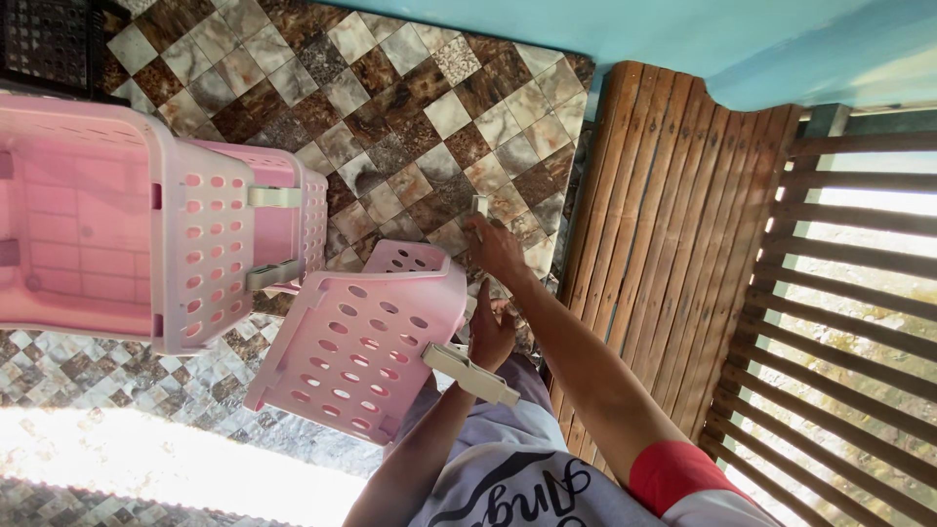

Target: The person inserts small wooden slats into the side slots of pink plastic baskets to form handles. They then stack the baskets and continue inserting slats into the stacked units.

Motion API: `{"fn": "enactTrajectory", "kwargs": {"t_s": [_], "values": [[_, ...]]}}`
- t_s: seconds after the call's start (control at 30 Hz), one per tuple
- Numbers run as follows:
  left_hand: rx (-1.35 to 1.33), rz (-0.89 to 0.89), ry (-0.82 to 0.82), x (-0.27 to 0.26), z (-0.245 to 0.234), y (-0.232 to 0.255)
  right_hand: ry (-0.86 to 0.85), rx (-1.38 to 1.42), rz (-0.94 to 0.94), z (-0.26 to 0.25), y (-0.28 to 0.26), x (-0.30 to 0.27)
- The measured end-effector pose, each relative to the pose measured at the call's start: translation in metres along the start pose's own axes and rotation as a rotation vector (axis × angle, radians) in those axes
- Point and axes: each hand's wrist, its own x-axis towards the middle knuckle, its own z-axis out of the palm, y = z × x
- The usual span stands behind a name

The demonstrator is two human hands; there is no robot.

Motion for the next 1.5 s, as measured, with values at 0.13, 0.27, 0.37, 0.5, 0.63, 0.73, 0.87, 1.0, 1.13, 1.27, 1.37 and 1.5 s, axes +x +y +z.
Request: {"fn": "enactTrajectory", "kwargs": {"t_s": [0.13,0.27,0.37,0.5,0.63,0.73,0.87,1.0,1.13,1.27,1.37,1.5], "values": [[0.085,0.073,-0.055,-0.02,-0.004,-0.016,-0.022,0.362,0.083,-0.026,0.01,-0.034],[0.176,0.341,-0.243,-0.055,-0.026,-0.028,0.244,0.4,-0.107,-0.065,0.001,-0.092],[0.203,0.403,-0.442,-0.072,-0.051,-0.014,0.508,0.385,-0.207,-0.102,-0.02,-0.14],[0.242,0.283,-0.754,-0.094,-0.093,0.035,0.678,0.386,-0.072,-0.136,-0.065,-0.208],[0.214,0.368,-0.877,-0.128,-0.138,0.088,0.975,0.4,-0.116,-0.14,-0.112,-0.273],[0.171,0.455,-0.845,-0.153,-0.181,0.111,0.992,0.382,-0.153,-0.117,-0.143,-0.318],[0.12,0.458,-0.589,-0.182,-0.23,0.109,0.831,0.314,-0.117,-0.077,-0.175,-0.336],[0.122,0.858,-0.042,-0.174,-0.253,0.094,0.695,0.174,-0.281,-0.042,-0.208,-0.342],[0.449,0.883,0.391,-0.153,-0.268,0.091,0.483,0.06,-0.297,-0.047,-0.222,-0.343],[0.578,0.726,0.495,-0.141,-0.269,0.104,0.364,0.002,-0.276,-0.058,-0.224,-0.346],[0.639,0.704,0.544,-0.134,-0.265,0.115,0.32,0.003,-0.281,-0.063,-0.226,-0.344],[0.701,0.707,0.596,-0.123,-0.265,0.118,0.274,0.013,-0.297,-0.07,-0.227,-0.344]]}}
